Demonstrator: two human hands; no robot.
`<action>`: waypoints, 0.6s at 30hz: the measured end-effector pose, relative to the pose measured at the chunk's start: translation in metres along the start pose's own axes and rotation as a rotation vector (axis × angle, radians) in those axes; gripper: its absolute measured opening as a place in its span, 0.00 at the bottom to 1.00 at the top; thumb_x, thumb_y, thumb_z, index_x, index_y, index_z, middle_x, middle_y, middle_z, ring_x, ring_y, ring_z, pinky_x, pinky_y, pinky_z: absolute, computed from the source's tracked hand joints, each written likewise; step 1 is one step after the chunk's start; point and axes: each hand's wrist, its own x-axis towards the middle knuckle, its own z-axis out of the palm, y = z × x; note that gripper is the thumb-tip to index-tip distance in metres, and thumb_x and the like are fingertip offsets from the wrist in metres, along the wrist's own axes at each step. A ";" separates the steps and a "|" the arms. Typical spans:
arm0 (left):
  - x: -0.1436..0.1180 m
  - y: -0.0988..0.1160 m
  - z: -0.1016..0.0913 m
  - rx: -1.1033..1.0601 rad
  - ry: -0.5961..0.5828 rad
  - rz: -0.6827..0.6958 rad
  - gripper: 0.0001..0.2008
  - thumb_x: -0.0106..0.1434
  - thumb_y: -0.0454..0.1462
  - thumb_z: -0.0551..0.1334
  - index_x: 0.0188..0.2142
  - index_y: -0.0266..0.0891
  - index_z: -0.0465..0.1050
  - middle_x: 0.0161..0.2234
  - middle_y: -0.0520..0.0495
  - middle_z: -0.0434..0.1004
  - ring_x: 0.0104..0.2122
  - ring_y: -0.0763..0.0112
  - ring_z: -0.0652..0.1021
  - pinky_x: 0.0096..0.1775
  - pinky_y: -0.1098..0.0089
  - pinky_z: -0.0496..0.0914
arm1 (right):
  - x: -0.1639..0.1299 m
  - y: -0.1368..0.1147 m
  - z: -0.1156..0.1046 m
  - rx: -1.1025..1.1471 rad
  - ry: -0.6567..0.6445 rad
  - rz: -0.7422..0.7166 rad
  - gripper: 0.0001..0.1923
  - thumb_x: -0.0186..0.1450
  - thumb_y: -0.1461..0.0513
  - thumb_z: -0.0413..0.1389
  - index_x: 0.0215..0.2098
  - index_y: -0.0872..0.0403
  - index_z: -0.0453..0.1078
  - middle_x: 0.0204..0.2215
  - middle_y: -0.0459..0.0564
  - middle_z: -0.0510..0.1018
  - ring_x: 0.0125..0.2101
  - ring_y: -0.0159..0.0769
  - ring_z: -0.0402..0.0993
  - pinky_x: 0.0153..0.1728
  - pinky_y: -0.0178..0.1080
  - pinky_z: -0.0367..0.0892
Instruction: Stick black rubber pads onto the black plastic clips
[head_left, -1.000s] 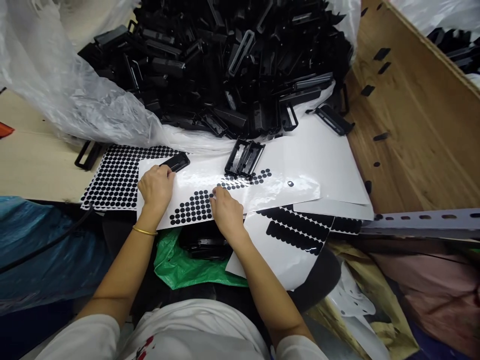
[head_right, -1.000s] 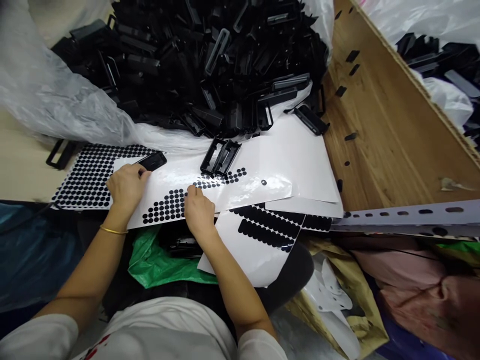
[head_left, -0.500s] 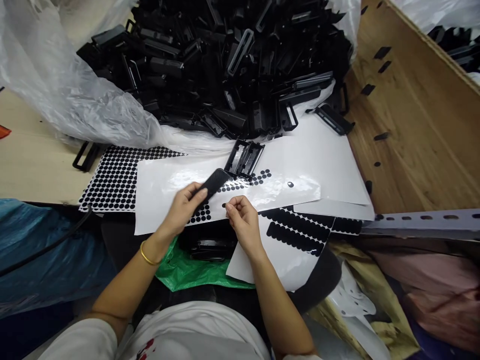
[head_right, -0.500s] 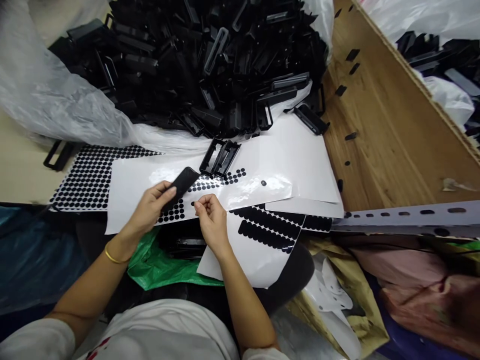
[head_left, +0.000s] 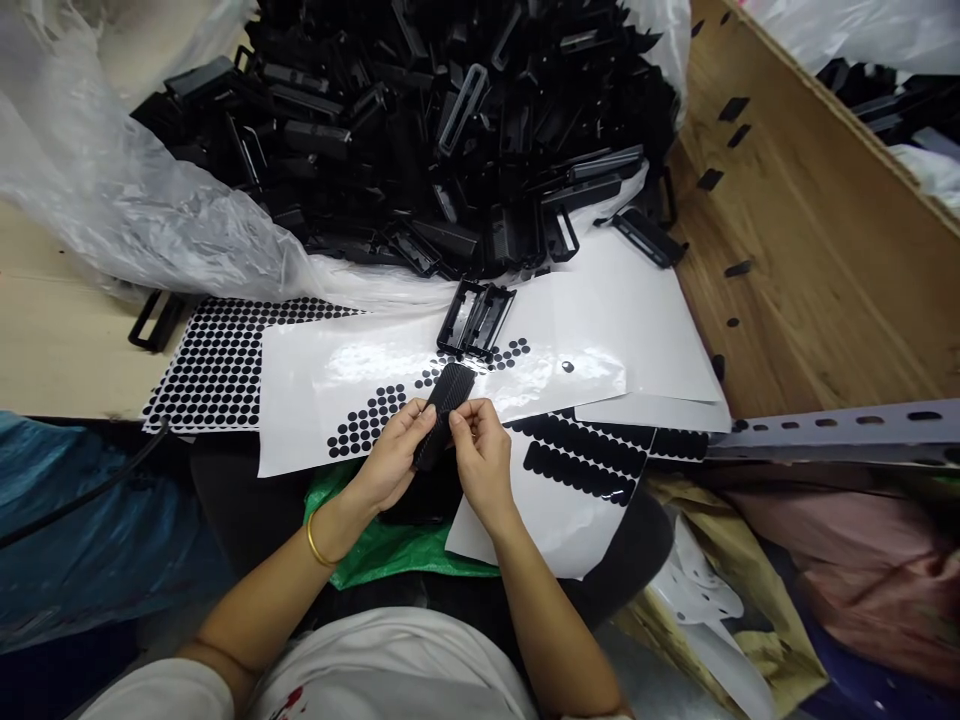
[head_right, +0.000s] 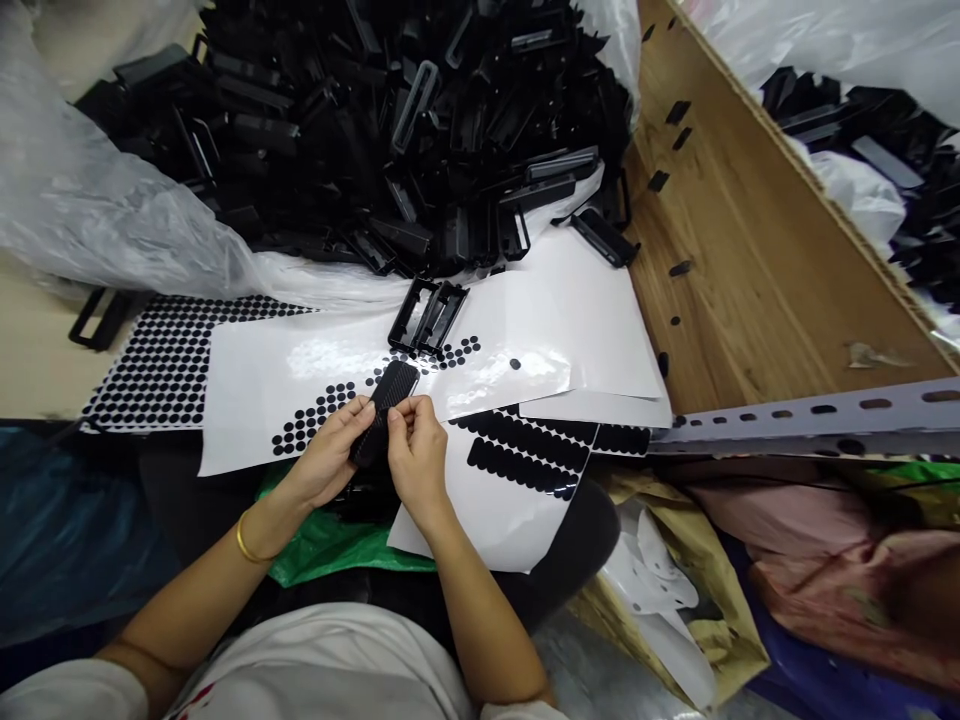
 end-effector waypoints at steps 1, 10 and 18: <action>-0.001 -0.001 0.000 0.008 0.003 0.015 0.13 0.56 0.43 0.66 0.28 0.36 0.67 0.24 0.55 0.67 0.25 0.80 0.68 0.29 0.79 0.64 | 0.000 -0.001 0.000 -0.024 -0.004 -0.020 0.06 0.63 0.60 0.48 0.29 0.51 0.58 0.24 0.42 0.66 0.23 0.30 0.63 0.26 0.34 0.60; 0.001 -0.006 -0.003 0.017 -0.018 0.056 0.11 0.59 0.43 0.64 0.33 0.37 0.69 0.30 0.52 0.73 0.30 0.78 0.74 0.36 0.76 0.70 | 0.000 0.008 -0.006 -0.358 0.152 -0.220 0.03 0.64 0.61 0.47 0.32 0.51 0.57 0.25 0.44 0.69 0.23 0.32 0.66 0.24 0.35 0.59; 0.015 -0.013 0.012 -0.106 -0.182 -0.145 0.07 0.63 0.39 0.60 0.36 0.37 0.68 0.49 0.43 0.75 0.45 0.61 0.78 0.50 0.58 0.70 | -0.026 0.027 -0.083 -0.614 0.260 -0.199 0.05 0.64 0.61 0.49 0.31 0.52 0.64 0.26 0.46 0.70 0.24 0.31 0.66 0.25 0.35 0.62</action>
